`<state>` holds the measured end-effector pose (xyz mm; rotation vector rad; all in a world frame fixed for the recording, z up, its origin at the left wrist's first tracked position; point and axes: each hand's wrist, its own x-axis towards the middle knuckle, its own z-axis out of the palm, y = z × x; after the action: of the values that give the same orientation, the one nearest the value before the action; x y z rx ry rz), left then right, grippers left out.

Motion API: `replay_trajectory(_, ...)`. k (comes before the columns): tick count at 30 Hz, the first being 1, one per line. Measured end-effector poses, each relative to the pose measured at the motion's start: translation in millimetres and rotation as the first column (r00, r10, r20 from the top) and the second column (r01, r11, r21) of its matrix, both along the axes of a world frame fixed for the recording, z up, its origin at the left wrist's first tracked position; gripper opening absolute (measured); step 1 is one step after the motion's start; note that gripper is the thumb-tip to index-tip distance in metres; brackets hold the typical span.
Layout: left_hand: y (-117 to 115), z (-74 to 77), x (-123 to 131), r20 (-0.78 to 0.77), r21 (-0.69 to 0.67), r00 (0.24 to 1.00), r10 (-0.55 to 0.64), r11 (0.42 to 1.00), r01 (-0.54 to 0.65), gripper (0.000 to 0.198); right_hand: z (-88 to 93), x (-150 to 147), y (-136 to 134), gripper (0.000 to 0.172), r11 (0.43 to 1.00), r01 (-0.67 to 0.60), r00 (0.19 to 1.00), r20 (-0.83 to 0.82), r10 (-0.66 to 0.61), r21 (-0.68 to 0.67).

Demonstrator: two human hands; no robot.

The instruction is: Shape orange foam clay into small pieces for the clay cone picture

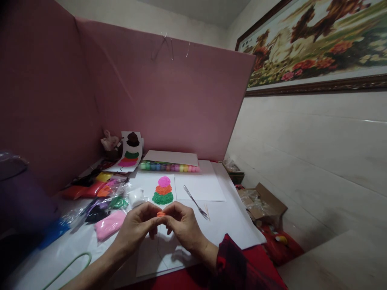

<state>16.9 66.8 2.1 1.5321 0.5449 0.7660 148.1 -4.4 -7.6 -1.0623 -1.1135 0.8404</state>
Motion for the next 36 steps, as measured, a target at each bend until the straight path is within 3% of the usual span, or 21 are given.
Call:
replay_trajectory(4, -1, -0.5, -1, -0.019, 0.097, 1.000, -0.023, 0.995, 0.025, 0.014, -1.0, 4, 5, 0.019, 0.999, -0.041, 0.996, -0.076, 0.040, -0.011)
replay_trajectory(8, 0, 1.0, -2, 0.078, -0.013, 0.994, -0.071, 0.997, 0.072, 0.025, 1.1, 4, 2, 0.014, 1.000, -0.010, 1.000, -0.026, 0.011, 0.026)
replay_trajectory(14, 4, 3.3, -1, 0.096, -0.129, 0.991, -0.092, 0.986, 0.104, 0.021, 3.4, 1, -6, 0.007, 0.996, 0.036, 0.973, 0.225, -0.054, 0.082)
replay_trajectory(20, 6, 1.2, 1, 0.098, -0.186, 0.992, -0.083, 0.978, 0.100, 0.025, 7.5, 2, -9, 0.002, 0.978, 0.119, 0.870, 0.457, -0.185, 0.170)
replay_trajectory(28, 8, -1.6, -1, 0.122, -0.203, 0.986, -0.118, 0.969, 0.141, 0.023, 9.3, 2, -10, 0.005, 0.968, 0.081, 0.821, 0.535, -0.200, 0.237)
replay_trajectory(32, 5, 0.9, -1, 0.097, -0.217, 0.988, -0.123, 0.966, 0.142, 0.022, 9.5, 2, -11, 0.003, 0.981, 0.077, 0.873, 0.464, -0.152, 0.175)
replay_trajectory(36, 4, 4.7, -1, 0.122, -0.215, 0.989, -0.082, 0.971, 0.107, 0.018, 8.3, 4, -5, 0.011, 0.999, -0.026, 0.999, 0.033, 0.025, 0.025)
